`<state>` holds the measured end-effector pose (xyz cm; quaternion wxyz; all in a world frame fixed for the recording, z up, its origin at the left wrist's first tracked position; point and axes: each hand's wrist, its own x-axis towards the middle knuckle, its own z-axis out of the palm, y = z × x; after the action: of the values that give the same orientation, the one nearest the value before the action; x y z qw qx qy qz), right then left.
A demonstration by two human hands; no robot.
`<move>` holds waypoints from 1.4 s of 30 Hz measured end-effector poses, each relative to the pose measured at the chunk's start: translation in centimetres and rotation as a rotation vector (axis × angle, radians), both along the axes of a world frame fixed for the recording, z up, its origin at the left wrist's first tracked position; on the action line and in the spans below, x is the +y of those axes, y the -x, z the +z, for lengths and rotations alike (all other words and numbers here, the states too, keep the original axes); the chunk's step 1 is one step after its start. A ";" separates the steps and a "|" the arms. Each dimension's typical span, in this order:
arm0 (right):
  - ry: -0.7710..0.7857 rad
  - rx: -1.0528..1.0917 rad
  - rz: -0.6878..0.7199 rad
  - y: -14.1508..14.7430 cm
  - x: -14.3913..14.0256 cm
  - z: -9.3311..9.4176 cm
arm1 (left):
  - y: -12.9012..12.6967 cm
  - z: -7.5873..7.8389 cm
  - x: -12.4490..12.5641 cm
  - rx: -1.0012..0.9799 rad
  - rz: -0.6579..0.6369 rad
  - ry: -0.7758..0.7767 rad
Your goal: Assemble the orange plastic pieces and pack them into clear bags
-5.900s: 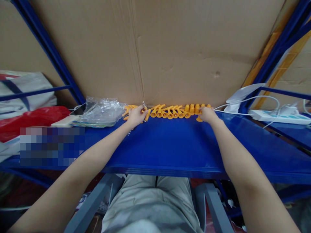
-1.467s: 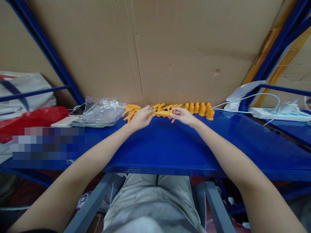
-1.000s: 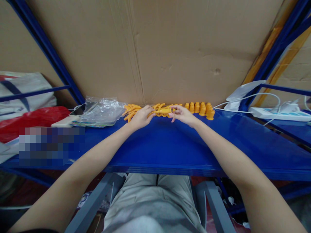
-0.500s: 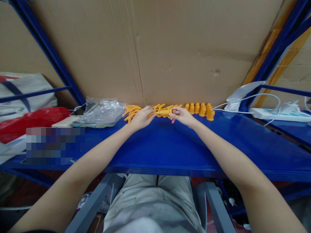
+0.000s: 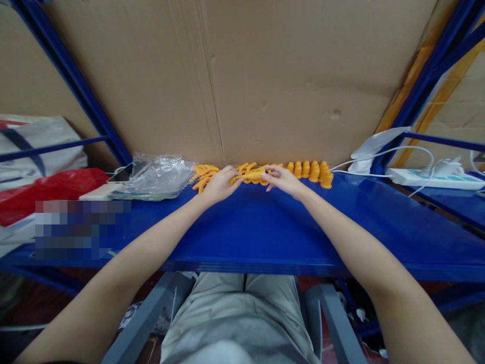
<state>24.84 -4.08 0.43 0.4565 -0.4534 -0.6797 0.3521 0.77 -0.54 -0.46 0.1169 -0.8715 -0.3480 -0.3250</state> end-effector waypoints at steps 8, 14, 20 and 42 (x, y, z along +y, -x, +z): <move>-0.065 -0.015 0.043 -0.3 0.6 -0.6 | 0.3 0.0 0.1 0.013 -0.001 0.017; -0.117 -0.003 0.037 -0.4 1.3 -0.8 | 0.2 0.1 0.3 0.038 -0.013 0.025; -0.178 -0.062 0.037 -0.7 2.2 -0.6 | 0.5 0.0 0.8 0.016 -0.068 0.047; -0.625 -1.356 -0.246 4.5 5.1 0.2 | 3.8 0.6 2.1 0.378 0.375 0.452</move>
<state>20.34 0.97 0.62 0.0819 -0.4927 -0.8243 -0.2667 -2.99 1.58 0.10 0.0408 -0.8412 -0.5373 -0.0454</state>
